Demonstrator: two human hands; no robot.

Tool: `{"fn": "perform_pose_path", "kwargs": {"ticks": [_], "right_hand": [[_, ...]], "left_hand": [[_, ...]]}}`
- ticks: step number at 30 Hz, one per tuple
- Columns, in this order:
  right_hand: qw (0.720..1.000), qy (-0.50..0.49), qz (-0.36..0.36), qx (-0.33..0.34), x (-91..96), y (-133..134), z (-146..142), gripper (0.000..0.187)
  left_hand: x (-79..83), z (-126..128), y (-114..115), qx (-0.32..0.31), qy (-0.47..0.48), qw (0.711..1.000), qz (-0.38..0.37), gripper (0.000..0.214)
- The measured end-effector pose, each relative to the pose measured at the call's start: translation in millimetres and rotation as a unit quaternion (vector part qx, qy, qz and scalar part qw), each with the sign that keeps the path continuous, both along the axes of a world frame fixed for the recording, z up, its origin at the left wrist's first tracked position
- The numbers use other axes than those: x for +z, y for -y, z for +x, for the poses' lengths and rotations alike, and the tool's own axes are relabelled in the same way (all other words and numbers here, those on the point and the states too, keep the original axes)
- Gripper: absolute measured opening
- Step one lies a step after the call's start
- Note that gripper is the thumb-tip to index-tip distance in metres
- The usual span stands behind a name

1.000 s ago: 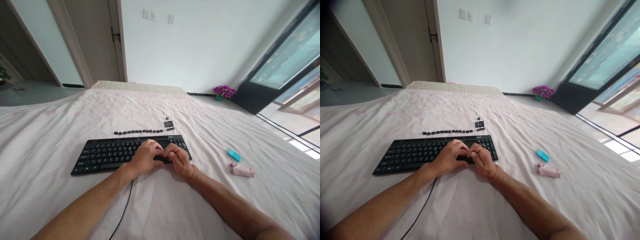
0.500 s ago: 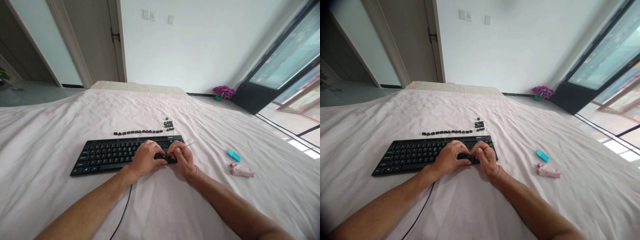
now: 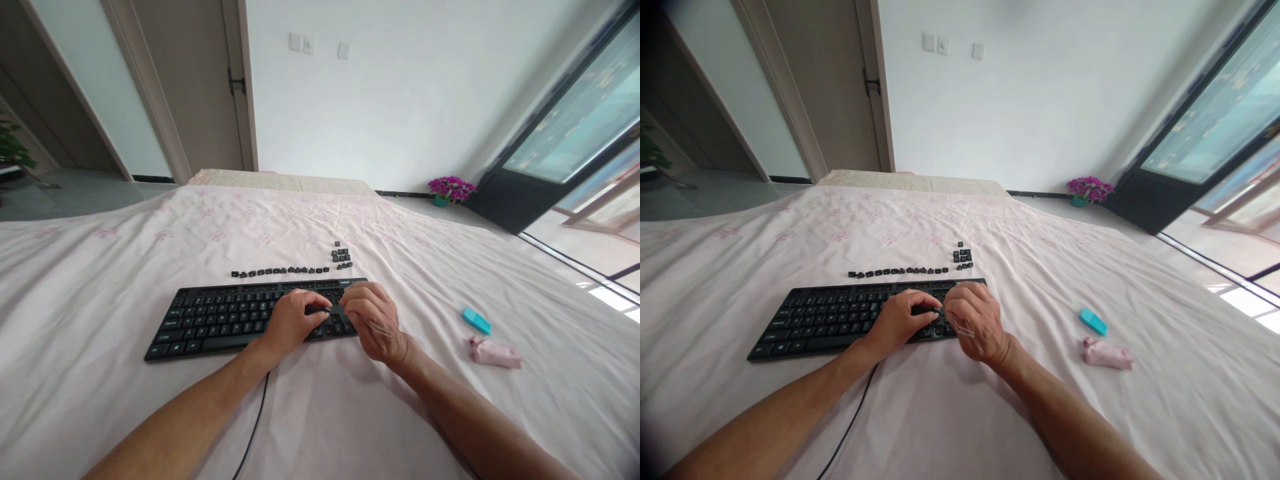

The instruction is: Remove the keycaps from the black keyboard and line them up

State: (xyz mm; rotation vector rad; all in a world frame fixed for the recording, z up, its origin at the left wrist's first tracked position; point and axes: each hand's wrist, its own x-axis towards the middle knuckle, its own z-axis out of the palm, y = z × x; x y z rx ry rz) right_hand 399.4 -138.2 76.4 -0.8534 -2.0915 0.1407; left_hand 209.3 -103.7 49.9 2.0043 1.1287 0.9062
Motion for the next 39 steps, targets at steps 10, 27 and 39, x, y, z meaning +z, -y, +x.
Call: {"fn": "perform_pose_path", "kwargs": {"ticks": [10, 27, 39], "right_hand": [[0.969, -0.031, -0.227, -0.091, 0.9, -21, -13, 0.007], [0.908, 0.158, -0.235, -0.310, 26.4, -164, 45, 0.015], [0.886, 0.251, -0.243, -0.305, 2.4, -214, 31, 0.014]], "left_hand": [[-0.1, 1, -1, 0.026, 0.144, 0.986, -0.083, 0.022], [-1.5, 3, 3, 0.001, 0.019, 1.000, -0.011, 0.016], [-2.5, 3, 2, -0.009, 0.016, 1.000, 0.001, 0.015]]}}
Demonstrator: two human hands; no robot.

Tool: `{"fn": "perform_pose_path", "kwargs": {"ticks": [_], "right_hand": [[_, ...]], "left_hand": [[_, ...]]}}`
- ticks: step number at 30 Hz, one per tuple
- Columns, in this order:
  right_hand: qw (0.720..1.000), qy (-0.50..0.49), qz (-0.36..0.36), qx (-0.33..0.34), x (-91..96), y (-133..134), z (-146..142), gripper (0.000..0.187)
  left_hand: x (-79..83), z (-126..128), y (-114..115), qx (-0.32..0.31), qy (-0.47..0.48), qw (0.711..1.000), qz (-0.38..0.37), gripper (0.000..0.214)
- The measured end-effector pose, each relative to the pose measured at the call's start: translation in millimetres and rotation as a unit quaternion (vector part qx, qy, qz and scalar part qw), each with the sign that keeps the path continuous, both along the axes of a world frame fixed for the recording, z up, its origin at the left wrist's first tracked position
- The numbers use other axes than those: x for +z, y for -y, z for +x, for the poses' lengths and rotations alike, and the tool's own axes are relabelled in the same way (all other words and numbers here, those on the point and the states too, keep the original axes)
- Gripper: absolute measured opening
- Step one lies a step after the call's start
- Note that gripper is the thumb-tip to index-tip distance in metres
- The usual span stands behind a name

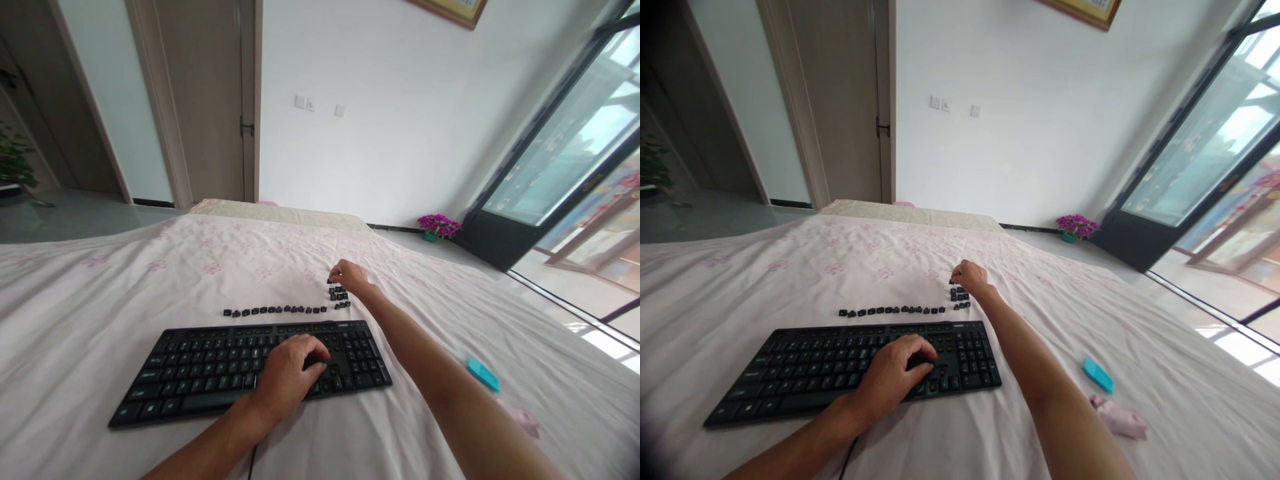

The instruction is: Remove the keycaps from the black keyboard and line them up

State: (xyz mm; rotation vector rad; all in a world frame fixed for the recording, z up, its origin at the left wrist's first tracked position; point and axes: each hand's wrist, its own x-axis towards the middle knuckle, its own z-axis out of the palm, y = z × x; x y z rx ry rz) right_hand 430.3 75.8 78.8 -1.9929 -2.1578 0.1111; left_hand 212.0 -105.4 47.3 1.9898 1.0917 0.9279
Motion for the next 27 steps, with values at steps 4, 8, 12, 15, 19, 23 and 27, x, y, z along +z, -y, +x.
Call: {"fn": "perform_pose_path", "kwargs": {"ticks": [4, 8, 12, 15, 19, 23, 27], "right_hand": [[1.000, 0.010, -0.011, -0.002, -3.3, -6, 1, 0.014], [1.000, 0.008, -0.016, -0.004, -5.5, -6, -2, 0.015], [1.000, -0.009, 0.003, 0.002, -2.0, -2, -4, 0.017], [0.999, -0.033, 0.026, 0.010, 8.0, 7, -3, 0.029], [0.993, -0.097, 0.052, 0.044, 30.4, 33, -4, 0.051], [0.964, -0.202, 0.092, 0.145, 50.2, 83, -10, 0.058], [0.928, -0.328, 0.061, 0.165, 49.8, 139, -17, 0.046]], "left_hand": [[-0.8, 0, 0, -0.001, -0.007, 1.000, 0.006, 0.013], [-0.3, 0, -1, -0.005, -0.010, 1.000, 0.008, 0.013], [-0.5, 0, -1, -0.005, -0.009, 1.000, 0.012, 0.013], [-0.1, -1, 0, -0.004, -0.008, 1.000, 0.015, 0.014], [1.8, -2, 0, -0.007, -0.009, 1.000, 0.015, 0.014], [1.2, -3, 0, -0.010, -0.006, 1.000, 0.012, 0.016], [-3.1, -4, -1, -0.010, -0.005, 1.000, 0.011, 0.018]]}}
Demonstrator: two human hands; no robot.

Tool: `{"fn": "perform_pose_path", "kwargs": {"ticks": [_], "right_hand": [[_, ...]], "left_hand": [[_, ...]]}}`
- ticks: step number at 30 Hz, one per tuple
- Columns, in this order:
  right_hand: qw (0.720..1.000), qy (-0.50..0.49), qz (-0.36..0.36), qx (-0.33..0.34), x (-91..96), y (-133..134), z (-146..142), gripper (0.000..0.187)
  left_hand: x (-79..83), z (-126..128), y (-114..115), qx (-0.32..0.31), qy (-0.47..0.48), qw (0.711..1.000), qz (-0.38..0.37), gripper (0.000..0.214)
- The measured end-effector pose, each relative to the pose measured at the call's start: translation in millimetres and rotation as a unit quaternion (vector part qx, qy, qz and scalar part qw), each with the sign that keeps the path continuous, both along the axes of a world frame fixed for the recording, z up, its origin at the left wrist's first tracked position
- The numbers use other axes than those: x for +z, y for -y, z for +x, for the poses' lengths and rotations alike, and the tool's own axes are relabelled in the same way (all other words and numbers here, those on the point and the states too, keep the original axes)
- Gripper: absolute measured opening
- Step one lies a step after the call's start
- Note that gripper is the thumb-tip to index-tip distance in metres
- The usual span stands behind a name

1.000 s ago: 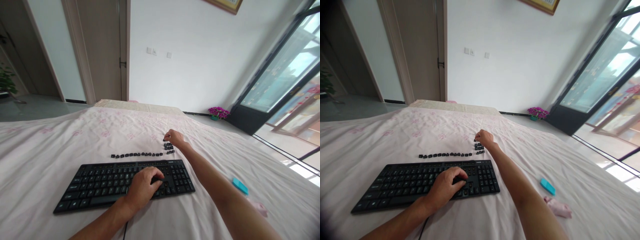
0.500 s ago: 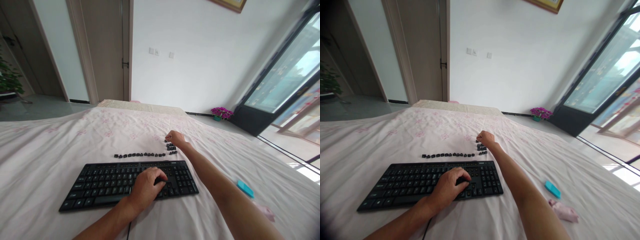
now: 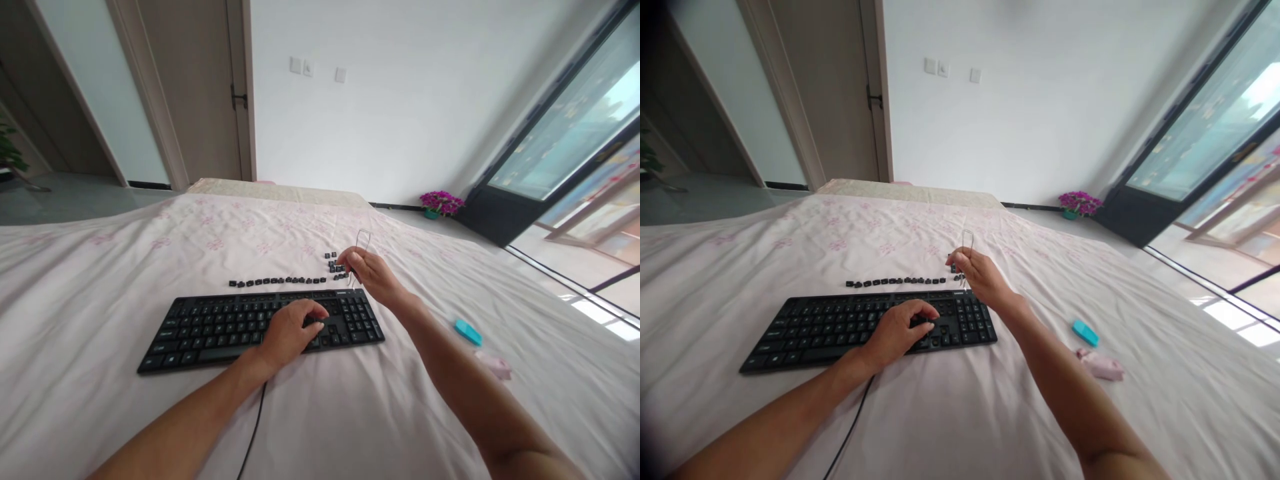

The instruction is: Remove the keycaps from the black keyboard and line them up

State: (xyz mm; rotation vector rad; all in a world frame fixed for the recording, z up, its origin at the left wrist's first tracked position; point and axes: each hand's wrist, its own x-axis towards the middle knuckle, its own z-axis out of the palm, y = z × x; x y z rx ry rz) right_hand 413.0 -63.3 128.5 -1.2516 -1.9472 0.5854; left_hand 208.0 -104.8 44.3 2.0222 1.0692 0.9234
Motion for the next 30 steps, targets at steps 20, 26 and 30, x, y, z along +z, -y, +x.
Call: {"fn": "perform_pose_path", "kwargs": {"ticks": [20, 26, 30], "right_hand": [[0.986, -0.018, -0.152, 0.060, -39.7, 75, -6, 0.019], [0.991, 0.044, -0.028, 0.120, -48.4, 77, -10, 0.017], [0.987, 0.068, 0.012, 0.148, -57.2, 75, -9, 0.018]], "left_hand": [[4.8, -2, 1, -0.059, -0.102, 0.990, 0.072, 0.021], [1.0, -2, 0, -0.071, -0.112, 0.988, 0.084, 0.015], [1.8, -2, 0, -0.088, -0.121, 0.984, 0.092, 0.014]]}}
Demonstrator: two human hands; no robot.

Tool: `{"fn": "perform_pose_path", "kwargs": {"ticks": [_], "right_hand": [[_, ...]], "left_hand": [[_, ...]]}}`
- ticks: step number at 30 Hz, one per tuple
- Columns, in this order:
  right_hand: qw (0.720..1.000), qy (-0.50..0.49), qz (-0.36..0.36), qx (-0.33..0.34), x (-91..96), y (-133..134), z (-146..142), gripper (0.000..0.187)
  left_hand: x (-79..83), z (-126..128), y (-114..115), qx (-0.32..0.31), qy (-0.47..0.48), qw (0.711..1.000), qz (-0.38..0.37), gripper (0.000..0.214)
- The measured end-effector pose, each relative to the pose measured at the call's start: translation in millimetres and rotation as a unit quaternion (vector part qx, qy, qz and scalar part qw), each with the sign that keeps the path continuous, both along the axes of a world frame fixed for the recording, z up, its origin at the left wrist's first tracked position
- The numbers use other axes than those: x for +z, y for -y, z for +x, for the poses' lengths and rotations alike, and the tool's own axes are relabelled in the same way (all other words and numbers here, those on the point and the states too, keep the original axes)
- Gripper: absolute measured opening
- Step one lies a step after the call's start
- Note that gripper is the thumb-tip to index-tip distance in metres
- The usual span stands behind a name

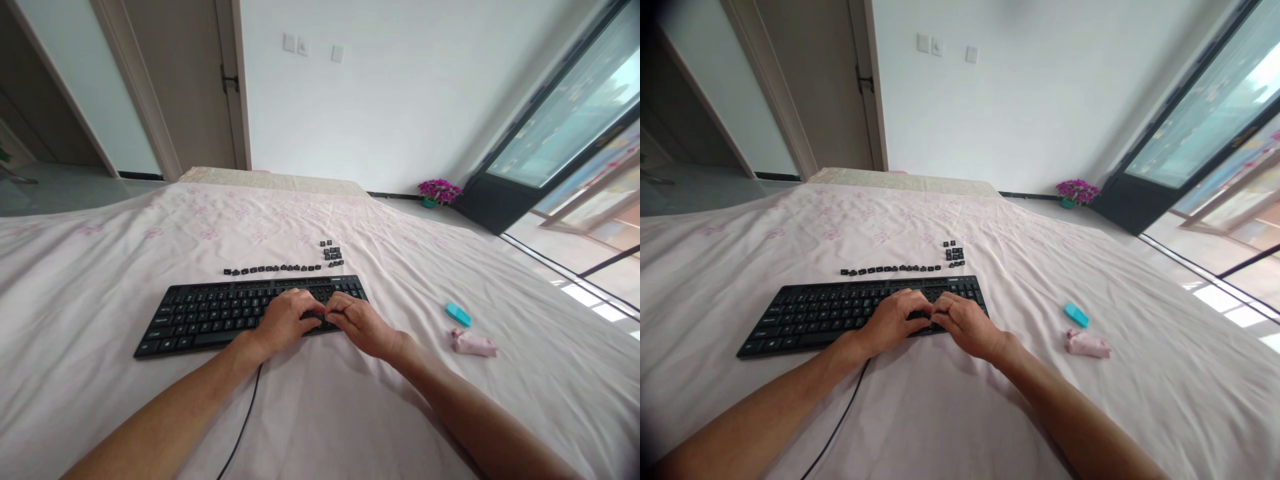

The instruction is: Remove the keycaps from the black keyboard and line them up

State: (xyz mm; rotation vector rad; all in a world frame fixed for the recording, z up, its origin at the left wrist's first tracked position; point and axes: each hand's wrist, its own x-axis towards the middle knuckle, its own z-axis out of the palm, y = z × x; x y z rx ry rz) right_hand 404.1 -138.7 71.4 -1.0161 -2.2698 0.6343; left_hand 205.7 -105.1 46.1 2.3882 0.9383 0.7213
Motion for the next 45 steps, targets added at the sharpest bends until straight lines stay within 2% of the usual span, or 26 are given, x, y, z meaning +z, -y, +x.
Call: {"fn": "perform_pose_path", "kwargs": {"ticks": [5, 8, 10, 15, 23, 27, 30, 33, 35, 37, 40, 42, 45], "right_hand": [[0.997, -0.072, 0.023, 0.001, -13.7, -2, 6, 0.019], [0.994, -0.099, 0.035, 0.013, -18.5, -1, 7, 0.018], [0.992, -0.115, 0.045, 0.004, -19.7, 0, 5, 0.019], [0.985, -0.156, 0.059, -0.033, -20.0, 2, 0, 0.022], [0.981, -0.176, 0.074, -0.043, -20.1, 5, 4, 0.022], [0.979, -0.175, 0.090, -0.045, -22.5, 4, 3, 0.019], [0.979, -0.151, 0.132, -0.033, -21.2, 4, 2, 0.017], [0.975, -0.086, 0.202, -0.021, -10.3, 5, 4, 0.015], [0.974, -0.034, 0.221, -0.045, 1.5, 3, 6, 0.014], [0.977, -0.008, 0.190, -0.094, 13.2, -1, 7, 0.014], [0.983, -0.015, 0.096, -0.158, 22.6, -10, 4, 0.018], [0.986, -0.009, 0.055, -0.158, 22.3, -17, 0, 0.019], [0.990, 0.033, 0.040, -0.131, 16.7, -24, -9, 0.013]], "left_hand": [[4.4, 5, 1, -0.013, -0.039, 0.999, 0.020, 0.018], [5.5, 12, 2, -0.002, -0.058, 0.998, 0.038, 0.013], [5.3, 17, 3, 0.008, -0.058, 0.997, 0.043, 0.018], [3.0, 21, 8, 0.016, -0.031, 0.998, 0.046, 0.023], [2.1, 21, 11, -0.001, 0.045, 0.999, 0.011, 0.018], [0.3, 21, 9, 0.026, 0.055, 0.998, -0.020, 0.013], [0.8, 22, 8, 0.029, 0.062, 0.997, -0.037, 0.011], [2.2, 22, 8, 0.035, 0.092, 0.993, -0.071, 0.015], [2.3, 22, 7, 0.051, 0.132, 0.984, -0.107, 0.024], [1.4, 21, 5, 0.069, 0.185, 0.969, -0.150, 0.032], [-0.6, 19, 1, 0.082, 0.259, 0.940, -0.205, 0.046], [-1.5, 18, -1, 0.086, 0.291, 0.926, -0.224, 0.051], [-1.9, 17, -2, 0.082, 0.324, 0.911, -0.241, 0.053]]}}
